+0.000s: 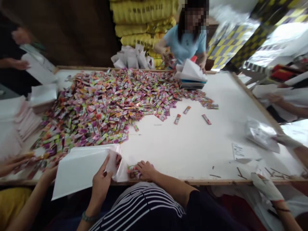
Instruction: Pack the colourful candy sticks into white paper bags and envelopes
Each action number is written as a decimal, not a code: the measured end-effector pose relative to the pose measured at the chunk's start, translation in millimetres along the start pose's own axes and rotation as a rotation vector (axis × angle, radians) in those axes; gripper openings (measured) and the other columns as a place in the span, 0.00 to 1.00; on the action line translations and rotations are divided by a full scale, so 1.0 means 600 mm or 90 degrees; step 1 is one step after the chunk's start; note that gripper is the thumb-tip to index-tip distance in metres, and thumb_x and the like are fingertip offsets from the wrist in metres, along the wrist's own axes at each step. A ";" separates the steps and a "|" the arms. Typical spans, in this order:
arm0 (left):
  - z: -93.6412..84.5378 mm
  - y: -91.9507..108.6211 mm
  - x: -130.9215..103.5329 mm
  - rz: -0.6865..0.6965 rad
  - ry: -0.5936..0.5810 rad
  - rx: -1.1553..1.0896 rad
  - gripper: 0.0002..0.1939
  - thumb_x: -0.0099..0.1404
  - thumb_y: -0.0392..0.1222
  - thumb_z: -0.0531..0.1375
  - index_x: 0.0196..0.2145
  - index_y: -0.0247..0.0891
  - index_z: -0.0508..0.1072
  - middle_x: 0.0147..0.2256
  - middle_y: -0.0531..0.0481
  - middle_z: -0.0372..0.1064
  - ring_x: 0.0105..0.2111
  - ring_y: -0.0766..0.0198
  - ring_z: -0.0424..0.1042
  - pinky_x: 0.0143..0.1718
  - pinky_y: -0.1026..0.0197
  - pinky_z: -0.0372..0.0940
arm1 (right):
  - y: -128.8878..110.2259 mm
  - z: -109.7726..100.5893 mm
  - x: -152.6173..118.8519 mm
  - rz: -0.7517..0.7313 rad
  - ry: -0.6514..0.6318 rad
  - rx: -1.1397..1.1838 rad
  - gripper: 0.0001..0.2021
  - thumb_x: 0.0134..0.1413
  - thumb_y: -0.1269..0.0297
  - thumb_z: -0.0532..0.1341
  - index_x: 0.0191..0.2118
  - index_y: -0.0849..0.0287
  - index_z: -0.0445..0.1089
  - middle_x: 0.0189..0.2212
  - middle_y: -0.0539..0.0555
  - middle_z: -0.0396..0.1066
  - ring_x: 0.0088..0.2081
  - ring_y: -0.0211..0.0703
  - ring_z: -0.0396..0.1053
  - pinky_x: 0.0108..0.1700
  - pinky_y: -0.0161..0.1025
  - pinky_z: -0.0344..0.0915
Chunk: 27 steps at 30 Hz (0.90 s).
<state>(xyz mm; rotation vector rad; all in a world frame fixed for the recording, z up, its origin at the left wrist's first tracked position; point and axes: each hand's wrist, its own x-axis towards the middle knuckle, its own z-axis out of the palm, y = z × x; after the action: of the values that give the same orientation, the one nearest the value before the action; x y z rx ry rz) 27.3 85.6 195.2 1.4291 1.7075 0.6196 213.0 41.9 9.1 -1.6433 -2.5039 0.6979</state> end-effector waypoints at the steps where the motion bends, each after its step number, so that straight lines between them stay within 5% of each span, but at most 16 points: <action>1: 0.001 -0.002 0.004 0.006 -0.004 0.004 0.37 0.52 0.41 0.54 0.61 0.36 0.64 0.17 0.59 0.60 0.17 0.69 0.53 0.21 0.66 0.56 | 0.005 0.011 -0.002 -0.017 0.008 -0.024 0.27 0.54 0.52 0.61 0.56 0.59 0.59 0.53 0.61 0.64 0.52 0.52 0.60 0.46 0.50 0.64; 4: 0.003 -0.010 0.012 0.023 -0.011 0.001 0.38 0.52 0.42 0.53 0.62 0.37 0.63 0.19 0.58 0.63 0.17 0.68 0.55 0.22 0.65 0.59 | 0.022 0.044 -0.004 -0.052 0.038 -0.079 0.27 0.58 0.47 0.56 0.56 0.59 0.59 0.52 0.61 0.64 0.51 0.54 0.61 0.43 0.52 0.64; 8: 0.001 -0.017 0.023 0.032 -0.026 0.014 0.38 0.53 0.44 0.54 0.63 0.36 0.62 0.19 0.58 0.63 0.17 0.67 0.57 0.23 0.63 0.60 | 0.029 0.068 0.006 -0.054 0.073 -0.091 0.20 0.61 0.53 0.55 0.54 0.58 0.61 0.48 0.60 0.67 0.46 0.52 0.64 0.39 0.48 0.65; 15: 0.004 -0.010 0.030 0.059 -0.047 0.023 0.35 0.55 0.37 0.55 0.62 0.37 0.63 0.21 0.57 0.67 0.18 0.68 0.59 0.24 0.65 0.62 | 0.005 0.044 0.007 0.114 0.062 0.080 0.10 0.56 0.72 0.58 0.44 0.58 0.68 0.44 0.59 0.71 0.47 0.52 0.67 0.43 0.46 0.67; 21: 0.028 0.003 0.017 0.096 -0.109 0.012 0.35 0.55 0.32 0.55 0.62 0.38 0.63 0.43 0.49 0.75 0.23 0.70 0.65 0.29 0.66 0.66 | 0.026 -0.019 -0.006 0.330 0.101 0.195 0.11 0.46 0.75 0.60 0.39 0.60 0.68 0.37 0.56 0.73 0.41 0.49 0.72 0.41 0.41 0.67; 27: 0.077 -0.003 0.013 0.167 -0.134 0.008 0.34 0.55 0.30 0.55 0.61 0.35 0.63 0.50 0.44 0.73 0.39 0.62 0.73 0.45 0.60 0.68 | 0.092 -0.165 -0.067 0.444 0.145 0.349 0.04 0.47 0.69 0.57 0.32 0.60 0.63 0.20 0.47 0.66 0.23 0.38 0.68 0.24 0.32 0.62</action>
<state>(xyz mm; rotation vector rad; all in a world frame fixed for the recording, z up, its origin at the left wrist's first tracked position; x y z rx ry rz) 64.1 87.0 165.8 1.6797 1.3748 0.5761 306.7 57.4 82.9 -2.1685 -1.3713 1.0469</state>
